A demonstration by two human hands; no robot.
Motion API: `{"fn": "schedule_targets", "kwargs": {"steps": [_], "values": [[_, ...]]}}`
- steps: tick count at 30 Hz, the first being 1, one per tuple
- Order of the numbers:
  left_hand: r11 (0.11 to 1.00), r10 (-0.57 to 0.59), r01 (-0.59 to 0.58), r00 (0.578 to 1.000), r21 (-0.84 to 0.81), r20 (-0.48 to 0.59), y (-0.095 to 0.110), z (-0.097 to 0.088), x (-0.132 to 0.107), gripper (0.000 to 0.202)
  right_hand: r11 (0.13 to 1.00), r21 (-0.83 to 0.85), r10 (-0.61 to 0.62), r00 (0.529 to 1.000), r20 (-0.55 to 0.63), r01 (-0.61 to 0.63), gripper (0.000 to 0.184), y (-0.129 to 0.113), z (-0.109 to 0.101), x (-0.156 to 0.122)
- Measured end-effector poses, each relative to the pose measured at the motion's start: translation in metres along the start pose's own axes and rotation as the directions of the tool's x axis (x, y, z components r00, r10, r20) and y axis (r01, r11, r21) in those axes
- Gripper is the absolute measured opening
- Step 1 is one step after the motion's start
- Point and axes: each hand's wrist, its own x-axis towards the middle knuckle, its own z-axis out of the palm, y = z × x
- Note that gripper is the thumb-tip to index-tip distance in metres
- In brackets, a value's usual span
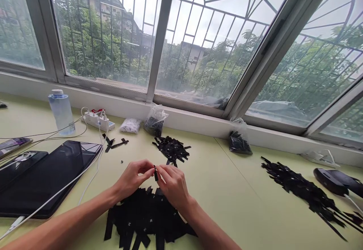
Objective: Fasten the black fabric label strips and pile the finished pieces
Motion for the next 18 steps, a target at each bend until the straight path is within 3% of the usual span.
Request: {"fn": "schedule_targets", "kwargs": {"steps": [11,18], "values": [[0.985,0.022,-0.028,0.999,0.172,0.037,0.0007,-0.0006,-0.0011,0.035,0.992,-0.019,-0.121,0.992,0.043,0.122,0.023,0.008,-0.0024,-0.0001],[0.98,0.009,-0.017,0.999,0.2,0.04,-0.0021,-0.0013,-0.0012,0.039,0.983,-0.036,-0.174,0.979,0.104,0.179,0.022,0.0089,-0.0055,0.0004]]}}
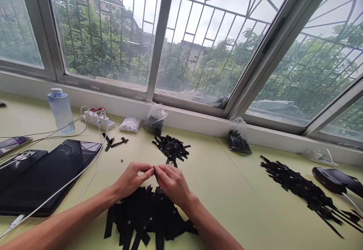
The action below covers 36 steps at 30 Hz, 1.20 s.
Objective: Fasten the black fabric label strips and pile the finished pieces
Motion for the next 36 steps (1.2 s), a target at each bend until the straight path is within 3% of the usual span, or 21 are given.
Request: {"fn": "schedule_targets", "kwargs": {"steps": [10,20,36], "values": [[0.999,-0.033,0.033,0.999,0.005,0.028,0.0,0.005,0.001,0.039,0.982,-0.141,-0.117,0.989,0.086,0.128,0.013,-0.002,-0.001,0.0],[0.998,-0.034,0.035,0.999,0.056,-0.02,-0.003,0.006,0.002,0.035,0.994,-0.082,-0.064,0.985,0.162,0.078,0.012,-0.001,0.006,0.001],[0.994,-0.043,0.047,0.998,0.099,-0.049,-0.014,0.007,0.004,0.034,0.986,-0.164,-0.018,0.993,0.114,0.037,0.02,-0.005,0.028,0.001]]}}
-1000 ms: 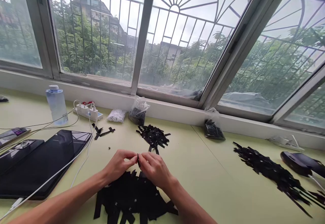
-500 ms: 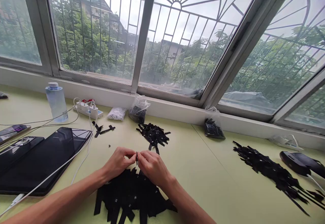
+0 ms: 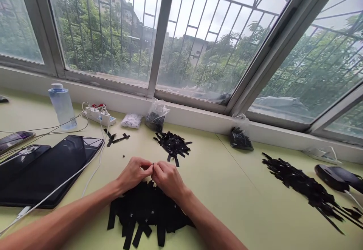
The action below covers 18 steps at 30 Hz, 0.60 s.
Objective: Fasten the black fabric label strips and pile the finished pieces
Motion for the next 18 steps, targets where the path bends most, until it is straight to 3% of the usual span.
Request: {"fn": "schedule_targets", "kwargs": {"steps": [18], "values": [[1.0,0.004,-0.004,0.999,-0.019,-0.041,0.002,0.003,0.007,0.037,0.99,0.095,0.11,0.993,-0.044,-0.106,0.018,0.005,0.014,-0.001]]}}
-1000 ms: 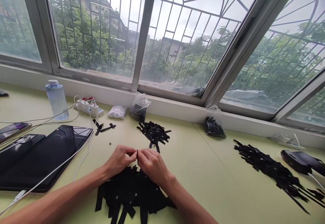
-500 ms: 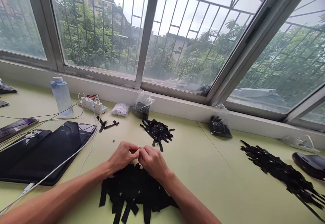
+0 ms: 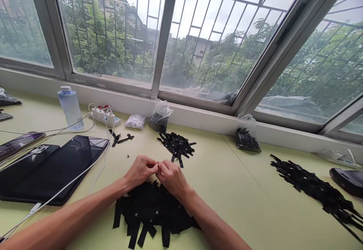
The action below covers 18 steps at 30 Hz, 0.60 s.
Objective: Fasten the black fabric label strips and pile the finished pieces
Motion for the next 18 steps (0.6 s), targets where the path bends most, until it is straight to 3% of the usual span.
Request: {"fn": "schedule_targets", "kwargs": {"steps": [18], "values": [[1.0,0.003,-0.003,1.0,-0.004,-0.01,0.0018,0.0007,0.0054,0.035,0.988,0.092,0.135,0.987,-0.088,-0.127,0.018,0.0027,0.0049,0.0019]]}}
